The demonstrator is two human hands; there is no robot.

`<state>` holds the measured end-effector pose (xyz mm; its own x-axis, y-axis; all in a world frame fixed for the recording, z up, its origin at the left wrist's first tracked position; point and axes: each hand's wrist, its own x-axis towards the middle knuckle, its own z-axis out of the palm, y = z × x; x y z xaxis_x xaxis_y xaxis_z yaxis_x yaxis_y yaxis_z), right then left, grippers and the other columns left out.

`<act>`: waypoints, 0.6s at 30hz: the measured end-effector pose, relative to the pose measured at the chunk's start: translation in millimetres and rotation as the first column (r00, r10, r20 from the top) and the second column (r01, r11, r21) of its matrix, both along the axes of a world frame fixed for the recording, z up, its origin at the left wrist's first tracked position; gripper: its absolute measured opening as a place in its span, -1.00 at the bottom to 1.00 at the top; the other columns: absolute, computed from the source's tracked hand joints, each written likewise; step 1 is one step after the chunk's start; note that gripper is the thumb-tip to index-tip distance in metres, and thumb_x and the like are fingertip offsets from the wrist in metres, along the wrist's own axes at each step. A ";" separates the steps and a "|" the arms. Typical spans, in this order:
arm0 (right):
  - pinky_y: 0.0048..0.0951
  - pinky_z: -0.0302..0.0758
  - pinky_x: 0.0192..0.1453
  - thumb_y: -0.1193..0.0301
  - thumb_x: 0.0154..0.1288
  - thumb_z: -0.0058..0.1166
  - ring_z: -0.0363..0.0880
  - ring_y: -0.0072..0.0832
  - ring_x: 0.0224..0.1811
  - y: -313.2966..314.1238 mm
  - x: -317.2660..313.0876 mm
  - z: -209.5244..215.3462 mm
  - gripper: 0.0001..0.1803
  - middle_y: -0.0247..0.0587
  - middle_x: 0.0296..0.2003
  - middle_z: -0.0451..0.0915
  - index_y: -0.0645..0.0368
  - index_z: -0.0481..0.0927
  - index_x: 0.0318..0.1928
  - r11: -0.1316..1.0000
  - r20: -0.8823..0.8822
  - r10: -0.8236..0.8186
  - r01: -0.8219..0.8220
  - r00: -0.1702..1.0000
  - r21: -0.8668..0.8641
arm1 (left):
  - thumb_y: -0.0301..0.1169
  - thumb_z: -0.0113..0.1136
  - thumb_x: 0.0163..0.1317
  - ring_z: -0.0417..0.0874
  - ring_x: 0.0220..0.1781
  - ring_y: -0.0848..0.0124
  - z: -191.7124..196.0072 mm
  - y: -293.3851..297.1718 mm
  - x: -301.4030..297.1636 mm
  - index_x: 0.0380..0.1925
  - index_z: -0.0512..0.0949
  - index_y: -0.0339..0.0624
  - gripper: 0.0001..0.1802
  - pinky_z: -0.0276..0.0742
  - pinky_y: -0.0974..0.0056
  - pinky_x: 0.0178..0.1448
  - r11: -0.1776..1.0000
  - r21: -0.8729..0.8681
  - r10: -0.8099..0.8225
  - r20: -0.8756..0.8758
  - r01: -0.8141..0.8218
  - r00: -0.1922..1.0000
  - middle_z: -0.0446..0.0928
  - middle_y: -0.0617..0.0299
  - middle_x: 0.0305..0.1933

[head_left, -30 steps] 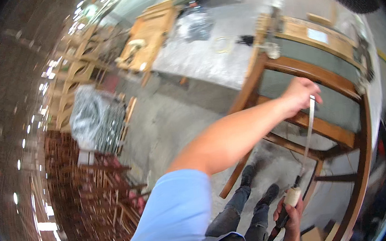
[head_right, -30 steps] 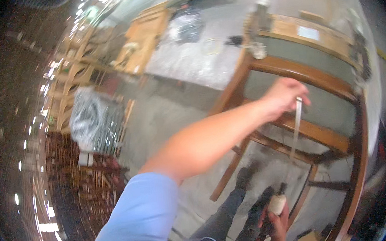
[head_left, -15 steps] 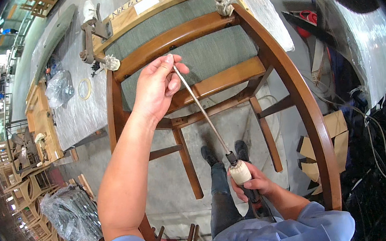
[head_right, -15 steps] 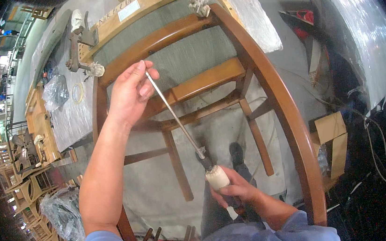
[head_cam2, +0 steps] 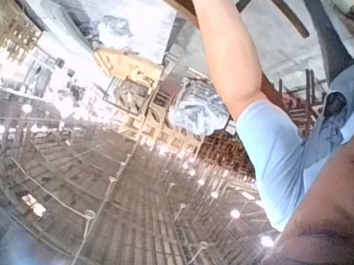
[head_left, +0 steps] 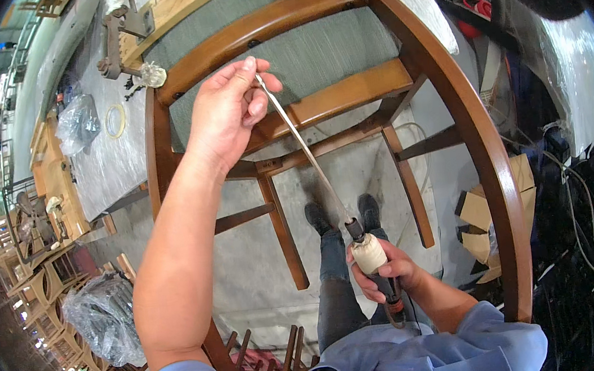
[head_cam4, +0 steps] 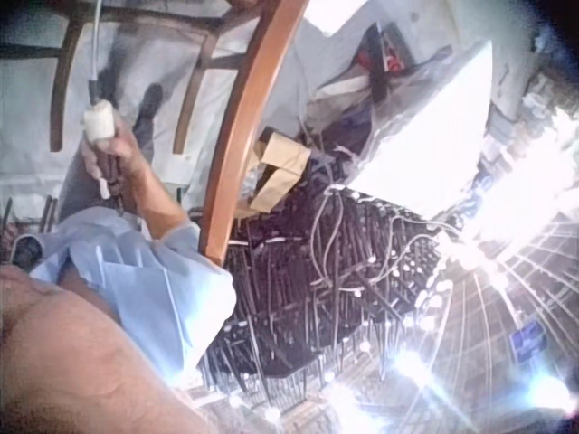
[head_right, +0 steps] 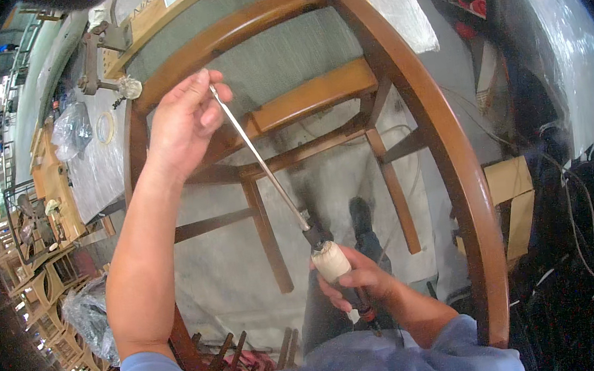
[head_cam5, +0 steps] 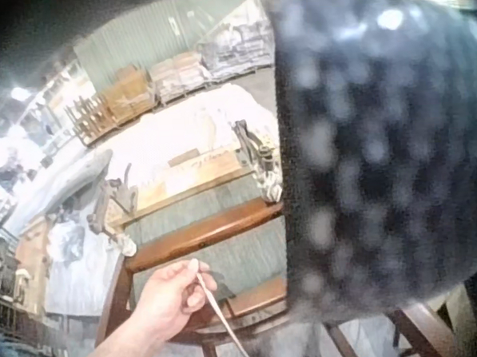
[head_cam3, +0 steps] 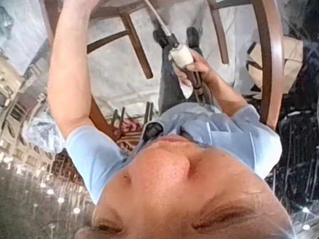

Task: The person attaches a fabric seat cushion to a wooden chair frame using a power screwdriver. They position the cushion, drive screws into the frame, and repeat the process for another chair.

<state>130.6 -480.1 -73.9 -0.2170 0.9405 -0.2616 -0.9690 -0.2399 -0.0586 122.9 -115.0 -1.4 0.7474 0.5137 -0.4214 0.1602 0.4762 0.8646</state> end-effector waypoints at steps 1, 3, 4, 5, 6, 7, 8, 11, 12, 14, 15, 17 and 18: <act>-0.36 0.50 -0.55 0.24 0.20 0.31 0.54 -0.37 -0.64 -0.4 -1.3 1.0 -0.31 -0.12 -0.48 0.47 0.30 0.30 0.22 1.000 -0.068 -0.001 0.001 0.998 -0.001 | -0.23 0.03 0.59 0.30 -0.52 0.66 -0.6 0.2 0.1 -0.02 0.54 -0.26 -0.71 0.14 0.50 -0.47 1.000 0.010 -0.002 0.001 0.002 1.000 0.61 0.25 -0.29; -0.36 0.50 -0.56 0.25 0.21 0.30 0.55 -0.36 -0.64 0.4 -3.4 1.4 -0.31 -0.11 -0.48 0.47 0.32 0.29 0.22 0.999 -0.218 -0.010 0.020 0.976 0.043 | -0.23 0.03 0.58 0.30 -0.52 0.66 -0.7 -0.3 -0.4 -0.01 0.54 -0.26 -0.70 0.14 0.50 -0.47 1.000 0.008 -0.003 -0.004 0.003 1.000 0.61 0.25 -0.28; -0.36 0.50 -0.57 0.25 0.21 0.30 0.55 -0.36 -0.65 0.8 -3.8 1.4 -0.31 -0.10 -0.47 0.47 0.32 0.29 0.22 0.997 -0.291 -0.013 0.033 0.957 0.065 | -0.22 0.04 0.58 0.30 -0.52 0.66 -0.3 -0.5 -0.4 0.00 0.54 -0.26 -0.70 0.14 0.50 -0.47 1.000 0.008 -0.004 -0.007 0.004 1.000 0.61 0.25 -0.27; -0.36 0.50 -0.58 0.24 0.21 0.30 0.55 -0.37 -0.65 0.5 -3.7 2.1 -0.30 -0.10 -0.47 0.48 0.33 0.28 0.23 0.997 -0.307 -0.013 0.034 0.952 0.065 | -0.22 0.04 0.58 0.31 -0.52 0.66 1.1 -0.4 -0.3 0.01 0.54 -0.26 -0.69 0.15 0.50 -0.47 1.000 0.005 -0.008 -0.019 0.008 1.000 0.61 0.25 -0.26; -0.36 0.51 -0.57 0.23 0.21 0.30 0.55 -0.37 -0.65 1.0 -2.7 3.2 -0.29 -0.09 -0.47 0.48 0.32 0.28 0.23 0.999 -0.212 -0.020 0.029 0.977 0.040 | -0.21 0.04 0.58 0.31 -0.52 0.66 -0.6 0.3 -0.3 0.03 0.53 -0.27 -0.68 0.16 0.49 -0.47 1.000 0.005 -0.011 -0.015 0.011 1.000 0.61 0.24 -0.26; -0.36 0.51 -0.57 0.23 0.21 0.31 0.55 -0.37 -0.65 2.0 -0.8 5.1 -0.28 -0.08 -0.46 0.49 0.32 0.28 0.24 1.000 -0.115 -0.025 0.026 0.993 0.015 | -0.21 0.05 0.58 0.30 -0.52 0.65 -1.2 -1.4 -0.4 0.04 0.53 -0.28 -0.66 0.16 0.48 -0.47 1.000 0.012 0.003 -0.038 -0.003 0.999 0.61 0.24 -0.25; -0.37 0.52 -0.56 0.23 0.20 0.31 0.55 -0.37 -0.64 2.3 0.1 6.2 -0.27 -0.08 -0.46 0.49 0.32 0.27 0.24 1.000 -0.017 -0.025 0.025 1.000 -0.012 | -0.20 0.05 0.58 0.30 -0.53 0.65 0.4 -3.3 0.6 0.06 0.53 -0.30 -0.64 0.16 0.48 -0.47 1.000 0.020 0.017 -0.060 -0.016 0.998 0.61 0.23 -0.24; -0.36 0.54 -0.52 0.22 0.21 0.28 0.55 -0.38 -0.63 5.5 -3.2 5.5 -0.26 -0.12 -0.46 0.50 0.29 0.25 0.28 0.997 0.217 -0.048 0.060 0.975 -0.050 | -0.22 0.05 0.57 0.41 -0.49 0.64 -2.1 -9.4 3.6 0.09 0.52 -0.37 -0.61 0.25 0.50 -0.44 0.981 0.187 -0.006 -0.205 0.045 0.979 0.70 0.12 -0.14; -0.36 0.54 -0.52 0.22 0.22 0.27 0.56 -0.38 -0.63 7.4 -3.6 7.0 -0.26 -0.13 -0.46 0.50 0.28 0.25 0.29 0.995 0.280 -0.053 0.073 0.959 -0.062 | -0.23 0.04 0.57 0.43 -0.48 0.63 -1.1 -13.3 4.6 0.09 0.52 -0.38 -0.61 0.27 0.51 -0.44 0.962 0.267 0.016 -0.281 0.062 0.960 0.71 0.09 -0.12; -0.38 0.55 -0.50 0.22 0.25 0.24 0.57 -0.42 -0.61 11.4 -2.5 7.5 -0.28 -0.14 -0.43 0.52 0.26 0.25 0.30 0.993 0.329 -0.036 0.071 0.944 -0.094 | -0.28 0.02 0.56 0.52 -0.47 0.59 -1.7 -12.9 2.6 0.08 0.53 -0.39 -0.64 0.33 0.49 -0.43 0.903 0.415 0.060 -0.376 0.110 0.925 0.73 0.08 -0.13; -0.39 0.55 -0.49 0.22 0.26 0.24 0.57 -0.43 -0.60 14.2 -0.7 7.3 -0.29 -0.13 -0.42 0.53 0.25 0.25 0.30 0.993 0.377 -0.021 0.062 0.926 -0.097 | -0.28 0.02 0.56 0.52 -0.47 0.59 -2.2 -12.4 0.8 0.08 0.53 -0.39 -0.64 0.33 0.49 -0.43 0.895 0.428 0.054 -0.381 0.124 0.923 0.72 0.10 -0.15; -0.43 0.55 -0.48 0.26 0.30 0.21 0.59 -0.46 -0.58 21.1 2.3 4.0 -0.35 -0.12 -0.37 0.56 0.25 0.24 0.28 0.994 0.447 0.023 0.025 0.894 -0.102 | -0.28 0.03 0.56 0.53 -0.47 0.60 -2.6 -14.5 -0.6 0.05 0.54 -0.37 -0.66 0.33 0.49 -0.43 0.877 0.457 0.043 -0.384 0.150 0.922 0.70 0.16 -0.23; -0.44 0.55 -0.48 0.28 0.32 0.20 0.59 -0.46 -0.58 24.7 0.9 2.5 -0.36 -0.13 -0.37 0.56 0.25 0.24 0.28 0.994 0.456 0.008 0.044 0.890 -0.102 | -0.31 0.01 0.55 0.53 -0.48 0.59 -3.3 -16.2 1.3 0.04 0.54 -0.39 -0.67 0.34 0.48 -0.43 0.862 0.479 0.042 -0.390 0.164 0.920 0.70 0.14 -0.25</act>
